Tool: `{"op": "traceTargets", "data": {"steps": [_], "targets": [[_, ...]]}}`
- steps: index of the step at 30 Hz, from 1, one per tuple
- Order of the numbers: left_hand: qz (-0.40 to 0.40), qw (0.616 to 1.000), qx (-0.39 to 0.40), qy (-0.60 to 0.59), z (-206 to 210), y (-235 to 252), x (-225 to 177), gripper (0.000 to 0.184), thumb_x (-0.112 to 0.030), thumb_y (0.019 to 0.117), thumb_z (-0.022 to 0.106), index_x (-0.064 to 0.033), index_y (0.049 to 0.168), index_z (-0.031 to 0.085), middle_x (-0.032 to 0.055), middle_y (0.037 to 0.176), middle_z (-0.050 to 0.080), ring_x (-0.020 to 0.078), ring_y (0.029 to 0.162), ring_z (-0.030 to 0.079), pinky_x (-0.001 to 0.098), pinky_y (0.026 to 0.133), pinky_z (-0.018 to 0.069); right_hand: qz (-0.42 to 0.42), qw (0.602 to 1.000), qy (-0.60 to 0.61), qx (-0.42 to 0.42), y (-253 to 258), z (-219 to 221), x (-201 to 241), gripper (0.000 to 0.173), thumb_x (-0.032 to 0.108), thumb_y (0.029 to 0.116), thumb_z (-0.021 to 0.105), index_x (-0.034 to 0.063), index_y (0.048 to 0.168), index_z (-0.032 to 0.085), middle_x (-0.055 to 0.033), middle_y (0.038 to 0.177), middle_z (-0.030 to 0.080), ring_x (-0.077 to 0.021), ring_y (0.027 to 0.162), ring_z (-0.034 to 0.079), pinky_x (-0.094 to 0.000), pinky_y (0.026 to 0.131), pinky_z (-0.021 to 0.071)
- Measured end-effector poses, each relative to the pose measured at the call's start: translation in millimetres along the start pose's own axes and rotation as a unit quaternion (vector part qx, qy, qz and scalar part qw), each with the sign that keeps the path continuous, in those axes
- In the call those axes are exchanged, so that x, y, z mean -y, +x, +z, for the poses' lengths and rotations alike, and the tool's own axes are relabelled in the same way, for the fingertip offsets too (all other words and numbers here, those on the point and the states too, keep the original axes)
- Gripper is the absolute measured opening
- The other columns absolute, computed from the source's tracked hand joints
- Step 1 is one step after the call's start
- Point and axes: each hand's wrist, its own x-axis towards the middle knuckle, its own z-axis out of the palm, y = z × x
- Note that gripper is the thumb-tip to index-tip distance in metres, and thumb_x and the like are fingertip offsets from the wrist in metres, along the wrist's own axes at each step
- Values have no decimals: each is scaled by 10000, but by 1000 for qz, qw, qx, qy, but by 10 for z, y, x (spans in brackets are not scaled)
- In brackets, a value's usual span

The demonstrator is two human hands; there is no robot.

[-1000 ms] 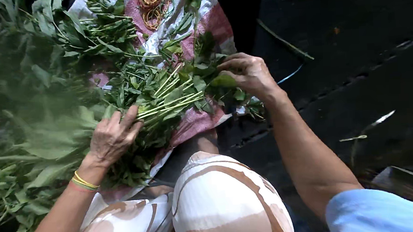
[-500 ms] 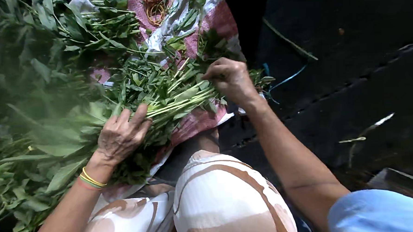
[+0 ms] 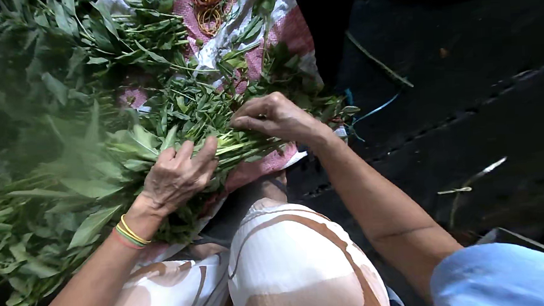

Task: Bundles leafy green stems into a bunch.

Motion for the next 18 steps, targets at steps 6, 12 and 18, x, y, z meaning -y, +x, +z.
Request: {"op": "traceTargets", "data": {"steps": [6, 12, 18], "targets": [[-3, 1000, 0, -5, 22, -179, 32, 190, -86, 1013, 547, -47, 1003, 733, 159, 1250, 661, 283, 672, 585, 393, 491, 398, 224, 937, -245, -113, -176, -345, -463, 383, 281, 1069, 517, -54, 1074, 703, -267, 1132, 694, -474, 1101, 655, -759, 1002, 362], [11, 1000, 0, -11, 69, -134, 24, 200, -95, 1017, 541, -51, 989, 734, 160, 1232, 670, 281, 664, 581, 392, 482, 384, 98, 978, 166, -77, -132, -400, -216, 611, 342, 920, 660, 44, 1435, 522, -87, 1410, 600, -165, 1310, 563, -367, 1100, 479], [5, 999, -22, -23, -26, -86, 85, 166, -83, 992, 581, -54, 963, 741, 158, 1255, 674, 286, 661, 591, 399, 487, 396, 106, 985, 88, 100, 163, -255, -54, 241, 263, 1010, 634, 77, 897, 737, 33, 737, 644, -18, 635, 559, -241, 607, 471]]}}
